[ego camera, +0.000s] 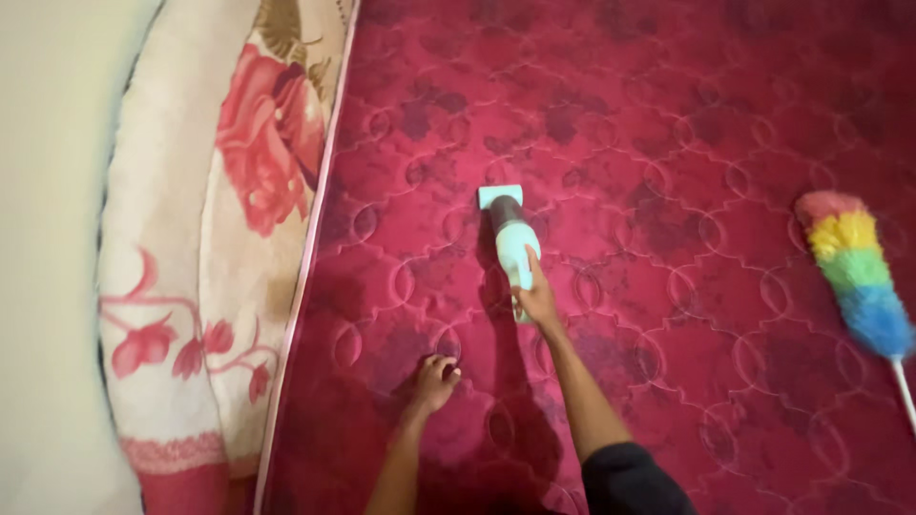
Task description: The person cleans a mattress by moving a handheld vacuum cleaner across its surface in various directions.
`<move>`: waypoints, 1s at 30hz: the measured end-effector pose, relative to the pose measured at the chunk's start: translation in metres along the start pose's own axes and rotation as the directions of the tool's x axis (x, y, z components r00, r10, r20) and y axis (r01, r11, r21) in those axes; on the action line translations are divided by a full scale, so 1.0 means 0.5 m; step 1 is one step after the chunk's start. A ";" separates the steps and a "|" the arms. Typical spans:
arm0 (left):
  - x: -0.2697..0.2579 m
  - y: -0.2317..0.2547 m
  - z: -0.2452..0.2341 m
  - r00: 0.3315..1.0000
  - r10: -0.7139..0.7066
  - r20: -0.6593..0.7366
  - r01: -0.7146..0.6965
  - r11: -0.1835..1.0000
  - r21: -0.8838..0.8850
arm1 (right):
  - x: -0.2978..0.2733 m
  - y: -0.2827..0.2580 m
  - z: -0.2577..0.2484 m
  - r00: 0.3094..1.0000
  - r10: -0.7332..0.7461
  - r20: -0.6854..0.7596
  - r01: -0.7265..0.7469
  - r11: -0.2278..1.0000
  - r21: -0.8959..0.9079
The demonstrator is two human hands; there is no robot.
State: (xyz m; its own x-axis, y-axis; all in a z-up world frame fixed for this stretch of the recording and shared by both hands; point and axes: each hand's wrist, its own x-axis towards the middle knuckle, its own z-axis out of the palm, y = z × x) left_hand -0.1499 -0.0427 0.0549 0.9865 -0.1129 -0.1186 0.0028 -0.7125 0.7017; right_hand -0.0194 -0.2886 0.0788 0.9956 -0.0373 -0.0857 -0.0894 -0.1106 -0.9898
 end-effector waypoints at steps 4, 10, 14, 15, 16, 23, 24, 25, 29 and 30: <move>-0.101 -0.001 0.047 0.919 -0.281 0.276 0.236 0.954 0.185 | -0.182 0.022 -0.024 0.993 -0.087 0.083 0.085 0.996 0.024; -0.150 -0.045 0.104 0.956 -0.202 0.214 0.150 0.960 0.234 | -0.491 -0.028 -0.055 0.966 0.249 0.064 -0.245 0.968 -0.060; -0.143 -0.061 0.122 0.957 -0.209 0.200 0.164 0.962 0.220 | -0.571 -0.061 -0.060 0.957 0.286 0.046 -0.282 0.956 -0.086; -0.137 -0.057 0.121 0.946 -0.243 0.213 0.197 0.957 0.214 | -0.571 -0.063 -0.056 0.974 0.219 0.050 -0.214 0.972 -0.100; -0.133 -0.055 0.117 0.934 -0.276 0.227 0.230 0.951 0.208 | -0.559 -0.063 -0.054 0.971 0.232 0.062 -0.224 0.968 -0.116; -0.119 -0.052 0.103 0.921 -0.282 0.268 0.235 0.953 0.192 | -0.445 -0.166 -0.030 0.999 0.041 0.006 -0.039 0.971 -0.238; -0.125 -0.056 0.105 0.921 -0.287 0.264 0.246 0.953 0.178 | -0.458 -0.195 -0.034 0.999 0.047 0.010 -0.043 0.964 -0.263; -0.125 -0.058 0.106 0.922 -0.290 0.257 0.254 0.953 0.164 | -0.471 -0.222 -0.041 0.998 0.068 -0.008 -0.068 0.971 -0.231; -0.135 -0.058 0.114 0.961 -0.239 0.137 0.210 0.957 0.198 | -0.507 -0.265 -0.053 0.989 0.129 -0.073 -0.135 0.987 -0.085; -0.137 -0.057 0.115 0.958 -0.253 0.131 0.221 0.951 0.218 | -0.517 -0.260 -0.055 0.986 0.138 -0.094 -0.142 0.989 -0.048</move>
State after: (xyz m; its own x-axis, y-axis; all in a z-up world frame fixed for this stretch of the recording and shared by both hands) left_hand -0.2269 -0.0544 0.0028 0.9233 -0.0187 -0.3835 0.1853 -0.8532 0.4876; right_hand -0.2659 -0.2919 0.2327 0.9669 -0.1449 -0.2100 -0.2315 -0.1521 -0.9609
